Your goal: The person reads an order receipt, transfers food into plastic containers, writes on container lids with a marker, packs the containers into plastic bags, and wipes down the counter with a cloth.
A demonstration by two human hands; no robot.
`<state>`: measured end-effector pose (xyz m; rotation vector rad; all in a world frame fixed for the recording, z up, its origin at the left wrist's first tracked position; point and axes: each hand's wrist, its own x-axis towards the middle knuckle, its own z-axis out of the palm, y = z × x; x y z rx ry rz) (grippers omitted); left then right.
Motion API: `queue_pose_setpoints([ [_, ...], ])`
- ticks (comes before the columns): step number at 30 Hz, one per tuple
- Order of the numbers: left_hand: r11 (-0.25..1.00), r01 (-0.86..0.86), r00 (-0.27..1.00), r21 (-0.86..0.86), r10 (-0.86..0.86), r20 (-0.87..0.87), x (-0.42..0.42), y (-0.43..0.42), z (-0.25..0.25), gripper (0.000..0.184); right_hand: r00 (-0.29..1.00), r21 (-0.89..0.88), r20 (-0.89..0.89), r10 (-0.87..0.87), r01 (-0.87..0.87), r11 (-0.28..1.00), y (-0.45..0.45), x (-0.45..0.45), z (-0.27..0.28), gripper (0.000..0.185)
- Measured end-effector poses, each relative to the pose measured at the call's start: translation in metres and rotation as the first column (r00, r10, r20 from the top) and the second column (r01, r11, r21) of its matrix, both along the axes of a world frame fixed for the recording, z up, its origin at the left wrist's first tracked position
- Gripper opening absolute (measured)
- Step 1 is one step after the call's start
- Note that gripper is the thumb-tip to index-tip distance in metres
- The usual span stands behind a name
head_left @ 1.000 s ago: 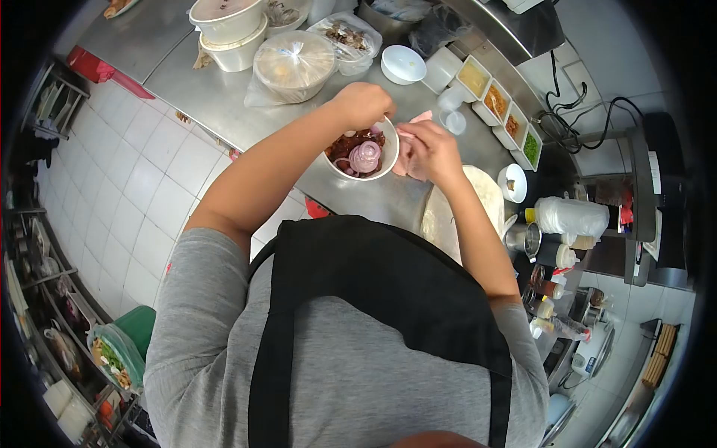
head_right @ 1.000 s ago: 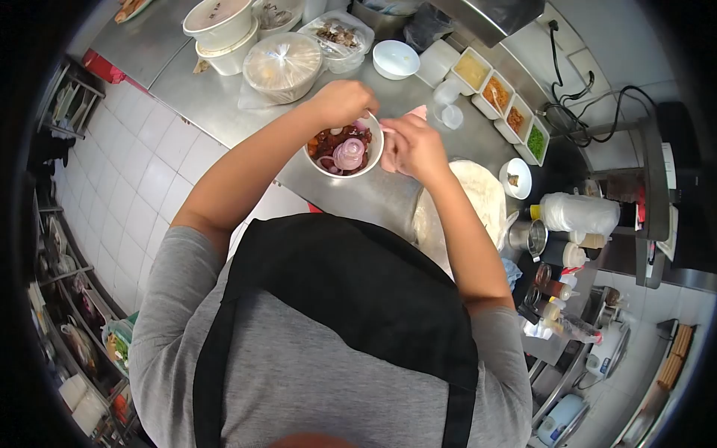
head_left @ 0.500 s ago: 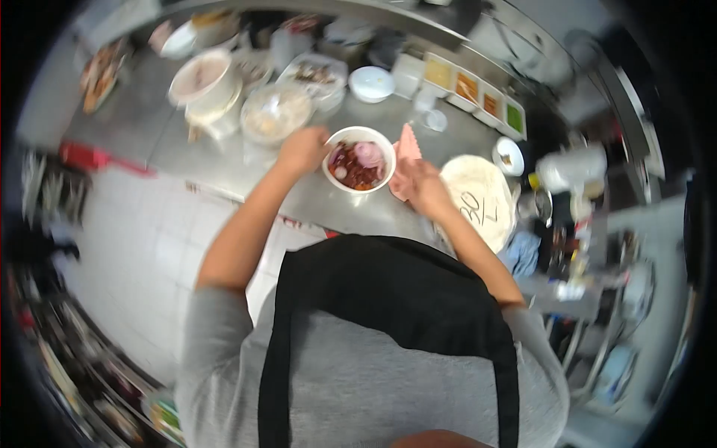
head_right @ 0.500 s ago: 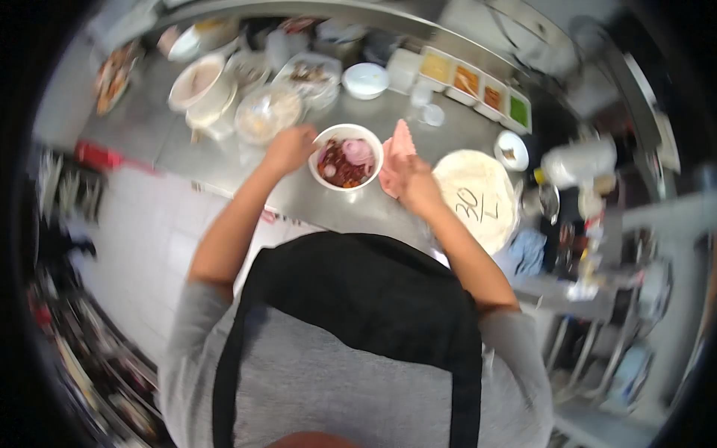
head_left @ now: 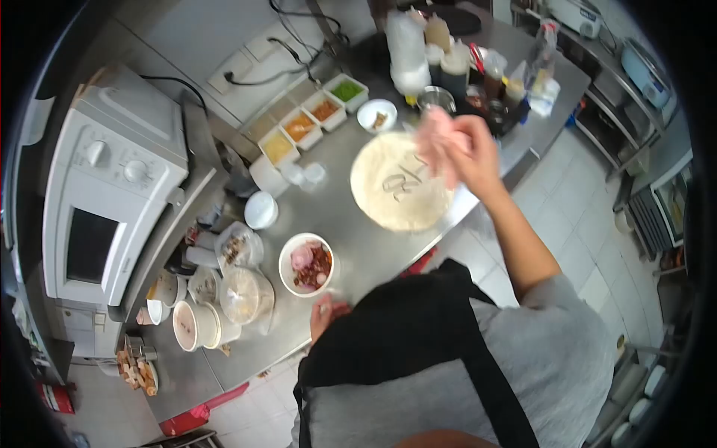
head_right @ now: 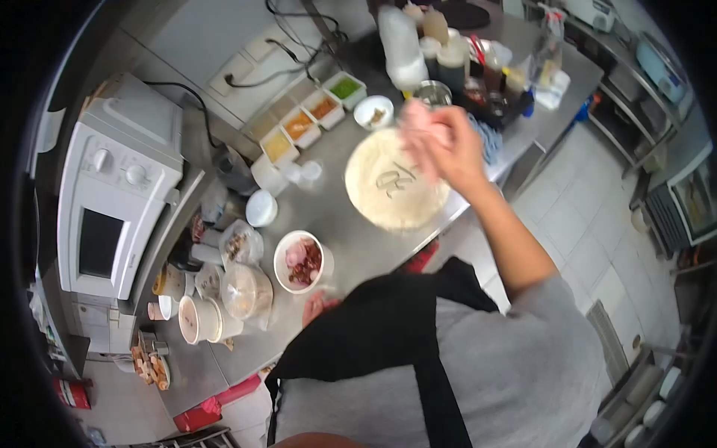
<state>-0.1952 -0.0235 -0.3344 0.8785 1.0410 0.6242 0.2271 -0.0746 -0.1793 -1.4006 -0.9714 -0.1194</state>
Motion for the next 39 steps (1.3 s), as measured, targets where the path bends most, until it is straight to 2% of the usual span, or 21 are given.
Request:
queue_pose_setpoints([
  [2,0.984,0.105,0.992,0.141,-0.093,-0.09,-0.011,0.009,-0.017,0.043,0.94,0.007,0.256,-0.224,0.23,0.973,-0.01,0.038,-0.011,0.027],
  [4,0.959,0.149,0.978,0.241,-0.107,-0.181,-0.018,0.014,-0.03,0.04,0.909,-0.093,0.346,-0.231,0.278,0.956,-0.008,0.064,-0.036,0.018],
  [5,0.952,0.163,0.973,0.261,-0.112,-0.202,-0.02,0.016,-0.038,0.036,0.853,-0.221,0.517,-0.077,0.22,0.95,0.0,0.095,-0.071,0.025],
  [6,0.944,0.177,0.968,0.28,-0.116,-0.223,-0.022,0.019,-0.045,0.033,0.813,-0.392,0.58,-0.054,0.337,0.856,0.003,0.114,-0.128,0.045],
  [7,0.961,0.2,0.979,0.192,-0.187,-0.084,-0.025,0.022,-0.038,0.028,0.714,-0.563,0.694,0.097,0.454,0.691,0.002,0.142,-0.191,0.059],
  [9,0.892,0.316,0.947,0.322,-0.276,-0.163,-0.031,0.027,-0.033,0.026,0.7,-0.727,0.645,0.306,0.441,0.526,0.004,0.146,-0.166,0.053],
  [10,0.891,0.271,0.963,0.364,-0.25,-0.105,-0.039,0.029,-0.042,0.027,0.521,-0.942,0.302,0.798,0.291,0.167,0.027,0.173,-0.142,0.04],
  [12,0.915,0.199,0.846,0.351,0.02,-0.532,-0.031,0.016,0.002,0.028,0.736,-0.929,0.345,0.583,0.179,0.324,0.023,0.141,-0.022,0.032],
  [14,0.903,-0.012,0.795,0.429,0.269,-0.544,-0.038,0.021,-0.017,0.025,0.787,-0.807,0.403,0.468,0.064,0.587,0.024,0.109,0.09,0.028],
  [16,0.68,-0.117,0.686,0.723,0.582,-0.436,-0.031,0.021,-0.019,0.024,0.652,-0.527,0.631,0.42,-0.037,0.849,0.04,0.091,0.181,0.021],
  [17,0.529,-0.148,0.612,0.836,0.713,-0.342,-0.027,0.019,-0.019,0.025,0.593,-0.405,0.677,0.436,-0.195,0.893,0.045,0.069,0.234,0.016],
  [19,0.44,-0.179,0.538,0.88,0.792,-0.287,-0.016,0.012,-0.003,0.027,0.48,-0.088,0.851,0.212,-0.268,0.959,0.051,0.024,0.317,0.01],
  [20,0.396,-0.192,0.495,0.898,0.829,-0.26,-0.012,0.006,0.004,0.028,0.486,-0.005,0.846,0.219,-0.403,0.915,0.066,0.013,0.351,0.007],
  [21,0.389,-0.215,0.5,0.896,0.832,-0.241,-0.008,0.002,0.008,0.029,0.407,0.148,0.912,0.047,-0.435,0.888,0.081,0.0,0.385,0.007],
  [24,0.361,-0.255,0.508,0.897,0.839,-0.194,-0.005,-0.01,0.012,0.029,0.425,0.384,0.886,-0.189,-0.441,0.811,0.128,-0.036,0.468,0.012],
  [27,0.348,-0.258,0.497,0.901,0.848,-0.185,-0.013,-0.022,0.006,0.028,0.426,0.428,0.871,-0.244,-0.416,0.802,0.172,-0.062,0.519,0.02],
  [30,0.347,-0.305,0.44,0.887,0.877,-0.192,-0.022,-0.038,0.003,0.025,0.321,0.521,0.826,-0.464,-0.118,0.845,0.204,-0.072,0.54,0.021],
  [32,0.327,-0.3,0.354,0.896,0.91,-0.214,-0.028,-0.048,0.0,0.026,0.502,0.383,0.793,-0.346,0.033,0.923,0.223,-0.062,0.561,0.023],
  [34,0.317,-0.343,0.314,0.884,0.926,-0.211,-0.036,-0.058,-0.007,0.025,0.69,0.475,0.573,-0.442,0.16,0.865,0.234,-0.057,0.575,0.025],
  [36,0.273,-0.348,0.308,0.897,0.937,-0.165,-0.043,-0.067,-0.006,0.025,0.776,0.566,0.389,-0.496,0.223,0.793,0.238,-0.054,0.578,0.032],
  [39,0.212,-0.357,0.258,0.91,0.958,-0.122,-0.047,-0.076,0.0,0.025,0.844,0.521,0.356,-0.4,0.176,0.835,0.24,-0.049,0.578,0.029],
])
